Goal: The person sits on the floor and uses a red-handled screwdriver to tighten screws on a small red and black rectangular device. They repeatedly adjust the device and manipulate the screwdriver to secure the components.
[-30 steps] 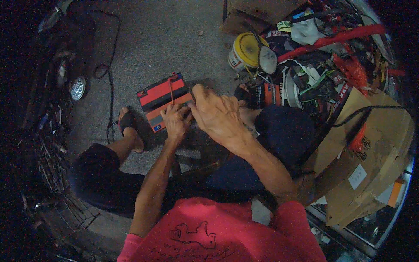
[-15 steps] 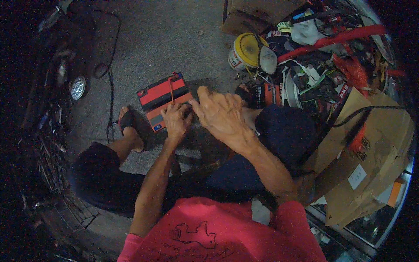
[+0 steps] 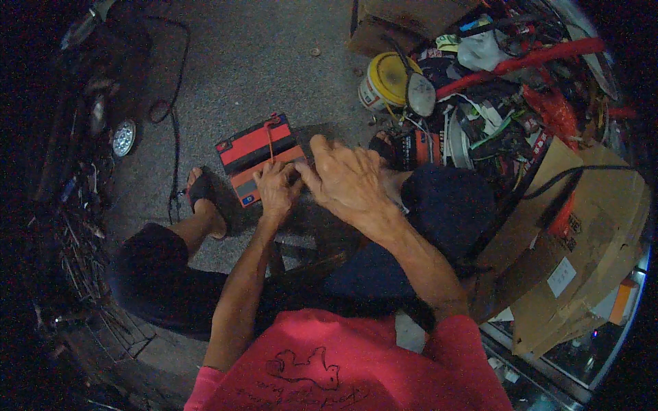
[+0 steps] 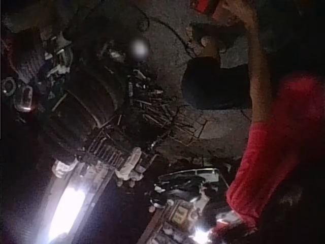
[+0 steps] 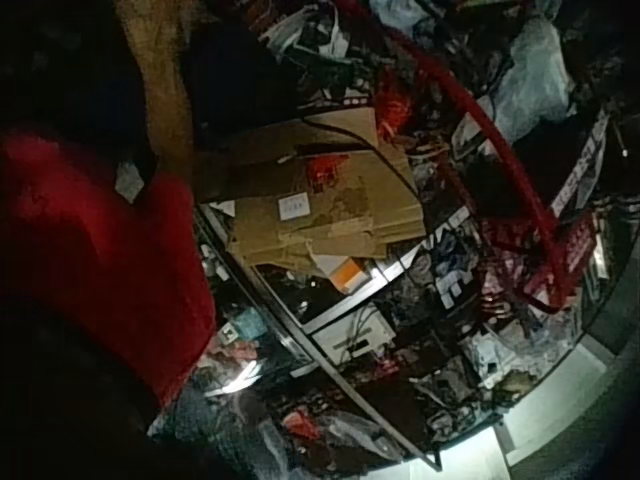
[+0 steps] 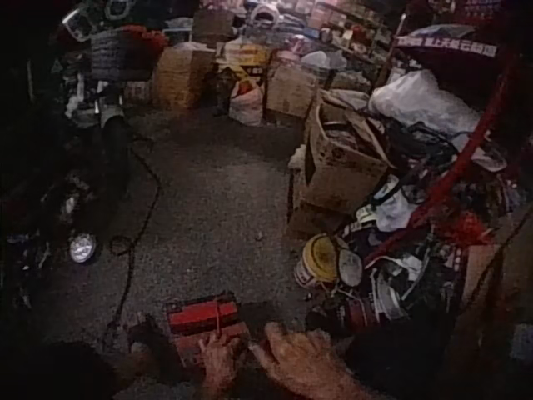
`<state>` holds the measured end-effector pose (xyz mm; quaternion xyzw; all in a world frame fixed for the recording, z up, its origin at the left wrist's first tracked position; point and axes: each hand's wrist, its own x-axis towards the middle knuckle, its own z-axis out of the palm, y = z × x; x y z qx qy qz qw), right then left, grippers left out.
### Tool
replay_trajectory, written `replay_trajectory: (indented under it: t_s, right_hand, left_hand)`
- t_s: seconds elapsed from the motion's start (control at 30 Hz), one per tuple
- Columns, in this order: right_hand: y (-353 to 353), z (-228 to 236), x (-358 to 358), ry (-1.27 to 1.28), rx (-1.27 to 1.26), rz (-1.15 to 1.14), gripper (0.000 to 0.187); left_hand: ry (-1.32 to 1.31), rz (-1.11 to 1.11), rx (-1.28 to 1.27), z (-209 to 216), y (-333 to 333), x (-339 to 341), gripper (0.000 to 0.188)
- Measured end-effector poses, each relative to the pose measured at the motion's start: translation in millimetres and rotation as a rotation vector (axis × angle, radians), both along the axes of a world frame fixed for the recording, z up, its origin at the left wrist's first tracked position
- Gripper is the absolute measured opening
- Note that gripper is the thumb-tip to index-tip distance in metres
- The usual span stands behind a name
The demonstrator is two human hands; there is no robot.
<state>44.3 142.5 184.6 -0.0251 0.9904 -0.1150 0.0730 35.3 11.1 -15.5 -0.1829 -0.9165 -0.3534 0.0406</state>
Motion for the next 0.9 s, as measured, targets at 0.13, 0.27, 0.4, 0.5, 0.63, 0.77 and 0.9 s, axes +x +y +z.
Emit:
replay_trajectory:
  t_s: [0.13,0.27,0.4,0.5,0.63,0.77,0.9]
  right_hand:
    - [6,-8,3,0.182,-0.127,0.101,0.028]
    - [3,-9,2,0.140,-0.112,0.072,0.029]
    - [0,0,-2,-0.095,0.029,-0.009,0.031]
    - [2,-2,0,-0.013,0.002,0.001,0.031]
    - [4,-3,0,0.059,-0.102,0.071,0.029]
    - [5,-6,3,0.113,-0.140,0.079,0.028]
    - [0,-2,-3,-0.105,0.041,-0.037,0.028]
  left_hand:
    - [0.023,-0.014,0.023,3,0,-1,0.025]
    - [0.004,-0.008,0.005,0,0,-2,0.024]
    - [0.001,-0.007,-0.003,2,0,-1,0.025]
    - [-0.001,-0.016,0.007,3,0,-2,0.026]
    - [-0.014,-0.027,-0.009,3,-2,-1,0.028]
    - [-0.042,-0.024,-0.009,4,0,-1,0.029]
    - [-0.020,-0.014,0.003,3,0,-1,0.029]
